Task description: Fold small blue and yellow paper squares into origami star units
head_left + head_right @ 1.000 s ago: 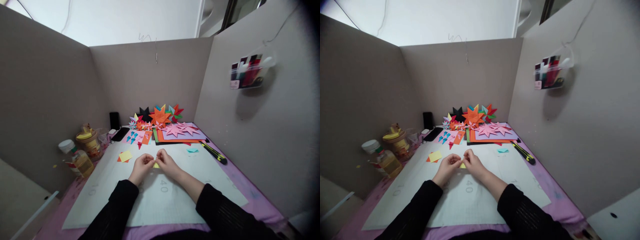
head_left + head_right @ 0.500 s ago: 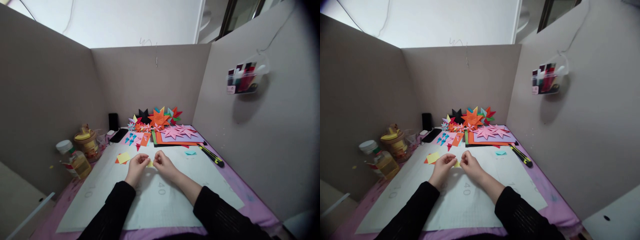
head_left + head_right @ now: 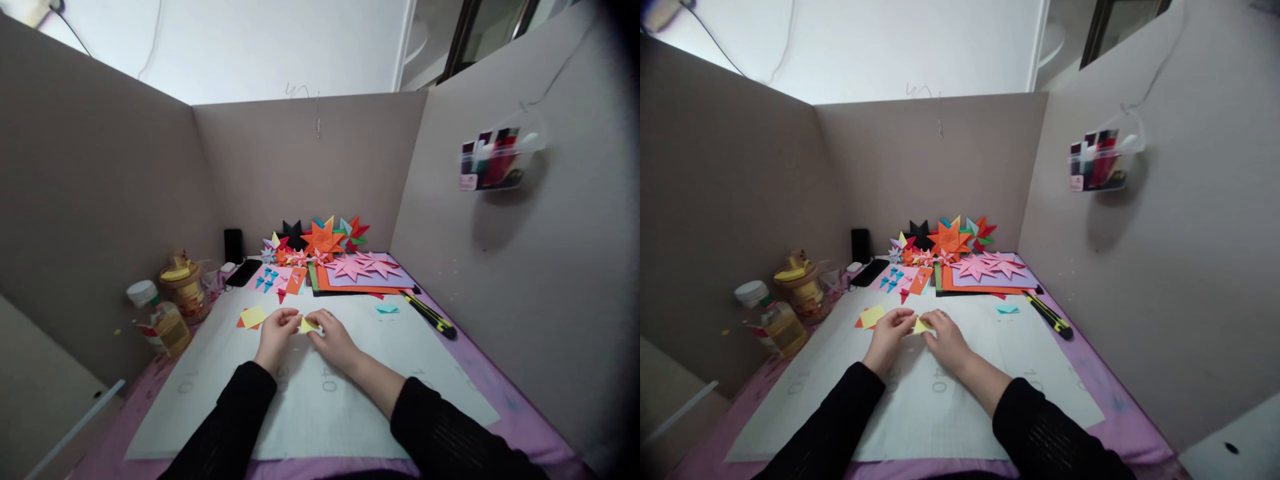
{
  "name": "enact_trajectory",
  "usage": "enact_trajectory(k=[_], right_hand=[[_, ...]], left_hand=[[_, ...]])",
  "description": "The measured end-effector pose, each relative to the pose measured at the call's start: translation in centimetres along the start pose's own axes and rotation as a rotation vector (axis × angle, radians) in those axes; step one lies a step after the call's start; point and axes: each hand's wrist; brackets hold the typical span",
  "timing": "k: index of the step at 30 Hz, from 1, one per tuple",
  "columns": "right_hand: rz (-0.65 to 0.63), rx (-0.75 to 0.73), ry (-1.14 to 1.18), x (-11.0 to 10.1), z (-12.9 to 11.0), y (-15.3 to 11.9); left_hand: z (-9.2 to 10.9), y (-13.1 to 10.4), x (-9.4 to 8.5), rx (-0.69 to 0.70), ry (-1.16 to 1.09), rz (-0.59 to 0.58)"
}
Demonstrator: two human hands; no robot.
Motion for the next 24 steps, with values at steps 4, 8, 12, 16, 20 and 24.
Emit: enact_trajectory(k=[4, 8, 12, 16, 20, 24], right_hand=[[0.08, 0.14, 0.018, -0.1, 0.7, 0.2], [0.125, 0.296, 0.14, -0.2, 1.4, 0.3], [0.14, 0.309, 0.281, -0.1, 1.8, 0.4], [0.124, 0.265, 0.289, 0.0, 1.8, 0.3], [0.141, 0.259, 0.25, -0.4, 1.3, 0.3], [0.142, 0.328, 0.295, -0.6, 0.9, 0.5]], left_hand=[[0.3, -0.1, 0.2, 0.036, 0.013, -0.055], [0.4, -0.2, 0.3, 0.077, 0.033, -0.129], [0.1, -0.1, 0.3, 0.082, 0.039, -0.2], [-0.1, -0.1, 0.4, 0.102, 0.049, -0.195], [-0.1, -0.2, 0.4, 0.11, 0.058, -0.224], [0.0, -0.3, 0.3, 0.116, 0.167, -0.187]])
Point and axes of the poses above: each hand's wrist, its own y-axis towards the middle knuckle, its own x-axis out of the palm, z = x × y, and after that the axes turned 4 degrees about -x, right-handed
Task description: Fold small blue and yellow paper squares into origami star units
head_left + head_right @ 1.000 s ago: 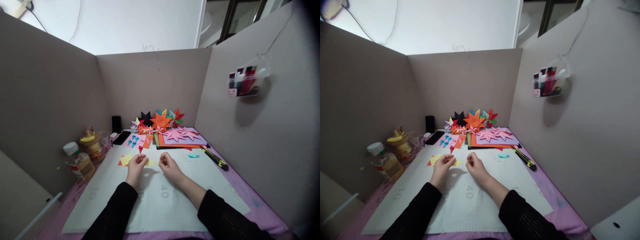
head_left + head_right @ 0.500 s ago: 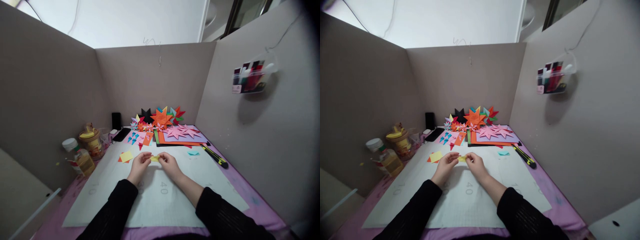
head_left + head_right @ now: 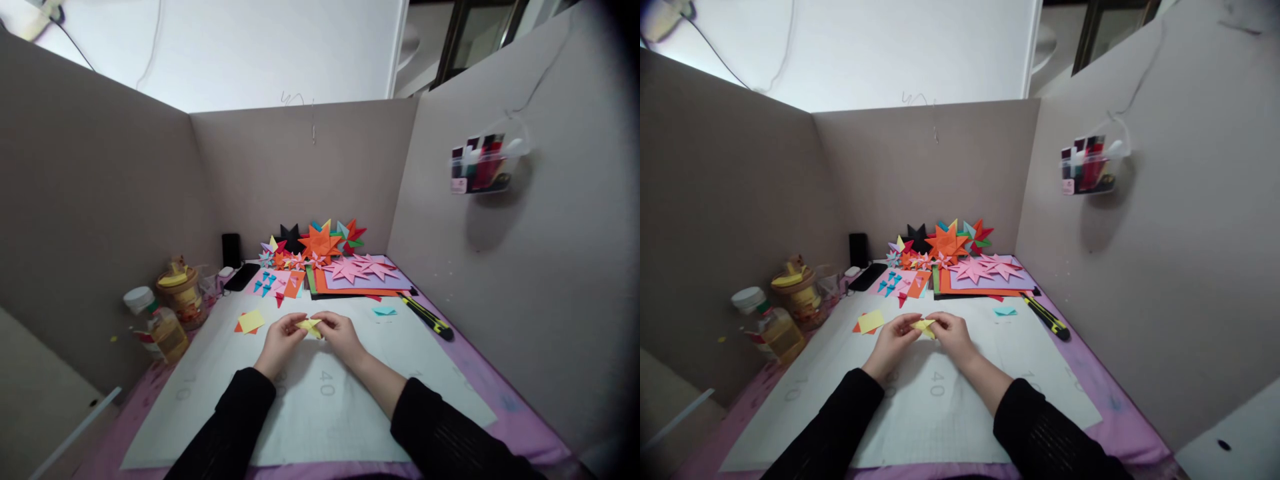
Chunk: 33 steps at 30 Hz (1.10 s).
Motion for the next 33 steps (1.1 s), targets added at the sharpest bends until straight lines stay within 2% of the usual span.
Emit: enact_trajectory(k=[5, 16, 20, 24, 26, 30, 33], right_hand=[[-0.001, 0.07, 0.066, -0.06, -0.01, 0.2], [-0.064, 0.105, 0.143, 0.01, -0.16, 0.24], [-0.058, 0.295, 0.366, 0.32, 0.21, 0.31], [-0.188, 0.535, 0.595, 0.33, 0.32, 0.14], [-0.228, 0.598, 0.685, 0.18, 0.34, 0.12], [-0.188, 0.705, 0.805, -0.06, 0.37, 0.33], [-0.176, 0.72, 0.825, -0.04, 0.34, 0.39]], left_hand=[[0.18, -0.17, 0.02, 0.021, 0.106, 0.005], [0.66, -0.17, 0.15, -0.061, -0.037, 0.039], [0.67, 0.1, -0.11, -0.093, -0.101, 0.114], [0.56, 0.25, -0.24, -0.074, -0.121, 0.143], [0.48, 0.25, -0.2, -0.06, -0.111, 0.139], [0.3, 0.22, -0.13, -0.037, -0.104, 0.129], [0.27, 0.2, -0.05, -0.034, -0.095, 0.116]])
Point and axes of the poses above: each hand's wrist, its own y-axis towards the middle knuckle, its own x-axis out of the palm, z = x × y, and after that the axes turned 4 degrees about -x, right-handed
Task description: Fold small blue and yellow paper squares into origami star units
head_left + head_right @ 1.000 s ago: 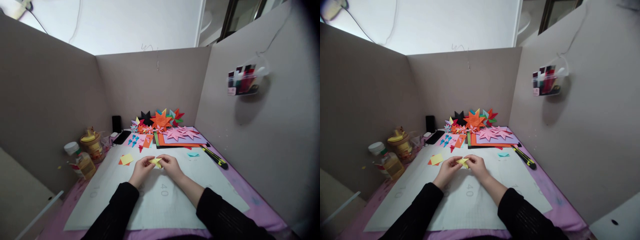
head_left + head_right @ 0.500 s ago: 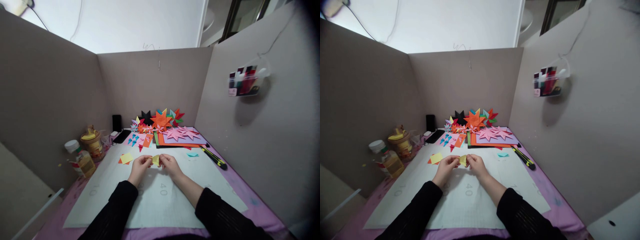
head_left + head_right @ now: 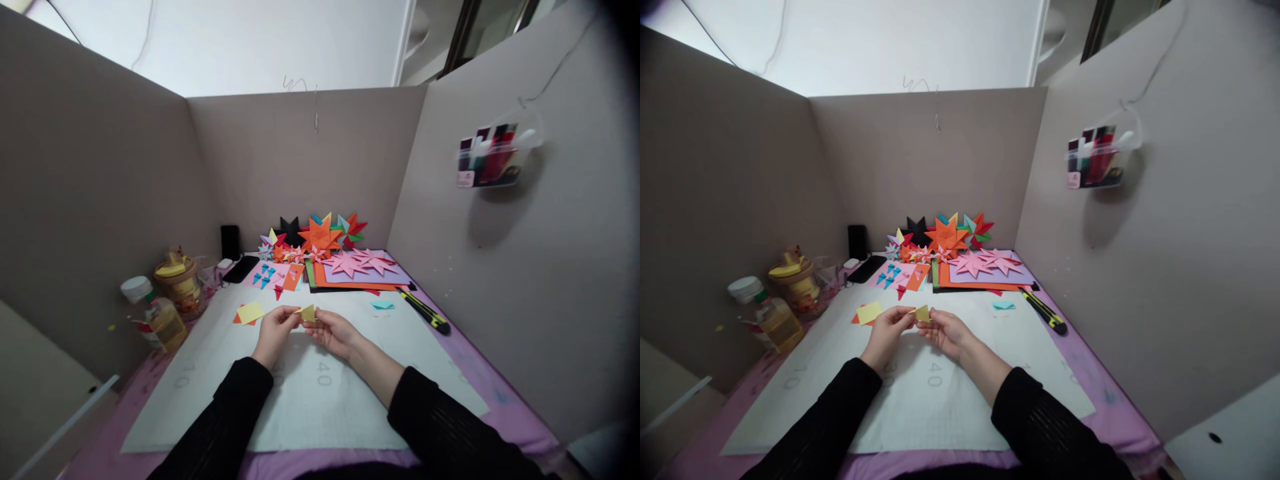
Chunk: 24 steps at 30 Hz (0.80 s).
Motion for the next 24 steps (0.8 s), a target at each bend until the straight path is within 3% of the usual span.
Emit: enact_trajectory(k=[8, 24], right_hand=[[-0.017, -0.105, -0.095, -0.1, 0.7, 0.1], [0.029, -0.412, -0.606, -0.4, 0.6, 0.3]], left_hand=[[0.3, -0.3, 0.3, -0.009, 0.091, -0.012], [0.9, -0.8, 0.4, 0.02, 0.13, -0.049]])
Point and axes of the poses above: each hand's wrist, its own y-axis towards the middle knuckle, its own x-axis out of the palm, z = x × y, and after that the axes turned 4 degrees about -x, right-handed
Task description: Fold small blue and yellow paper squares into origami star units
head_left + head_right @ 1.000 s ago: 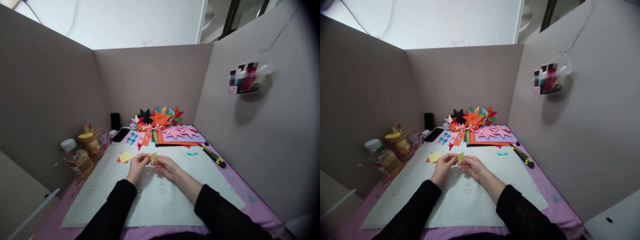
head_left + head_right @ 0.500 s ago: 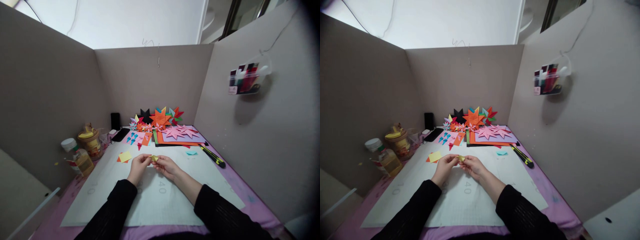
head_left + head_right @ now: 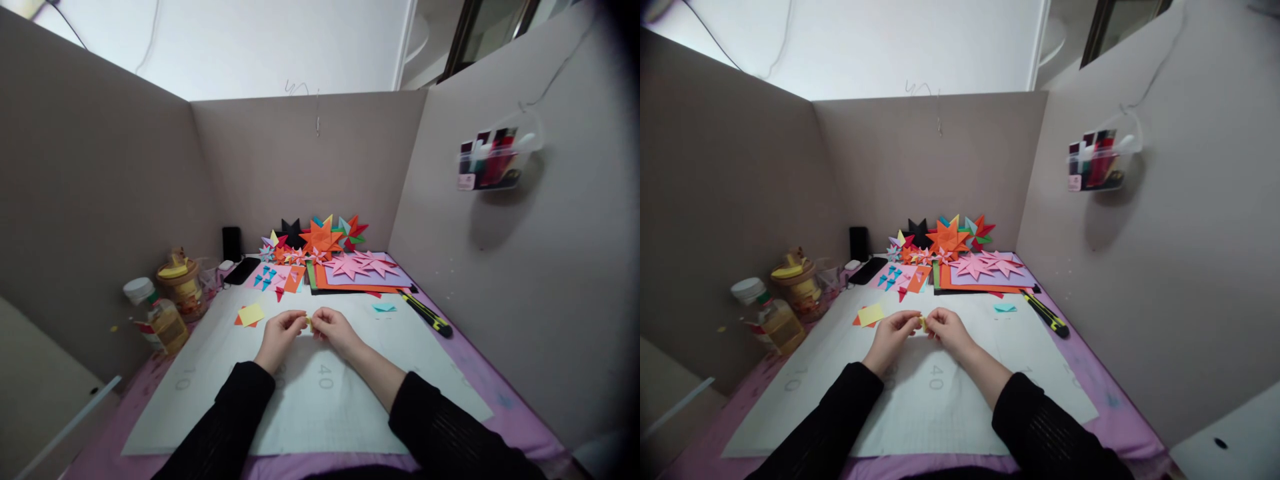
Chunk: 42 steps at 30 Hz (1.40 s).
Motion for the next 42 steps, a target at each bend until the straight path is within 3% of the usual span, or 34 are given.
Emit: enact_trajectory(k=[5, 10, 21, 30, 42], right_hand=[[0.018, -0.109, -0.066, -0.2, -0.5, -0.1], [-0.014, -0.1, 0.018, 0.0, -1.1, -0.2], [-0.049, -0.146, -0.067, -0.6, -1.8, -0.3], [-0.078, 0.063, 0.235, -0.5, -1.5, -0.3], [-0.024, 0.18, 0.237, 0.2, -0.9, -0.5]], left_hand=[[0.4, 0.0, -0.2, -0.009, -0.019, -0.023], [0.5, -0.1, -0.2, -0.005, -0.019, -0.061], [0.2, -0.2, -0.4, 0.005, -0.011, -0.107], [0.5, -0.3, -0.4, 0.112, 0.065, -0.116], [-0.5, 0.0, 0.0, 0.063, 0.069, -0.011]])
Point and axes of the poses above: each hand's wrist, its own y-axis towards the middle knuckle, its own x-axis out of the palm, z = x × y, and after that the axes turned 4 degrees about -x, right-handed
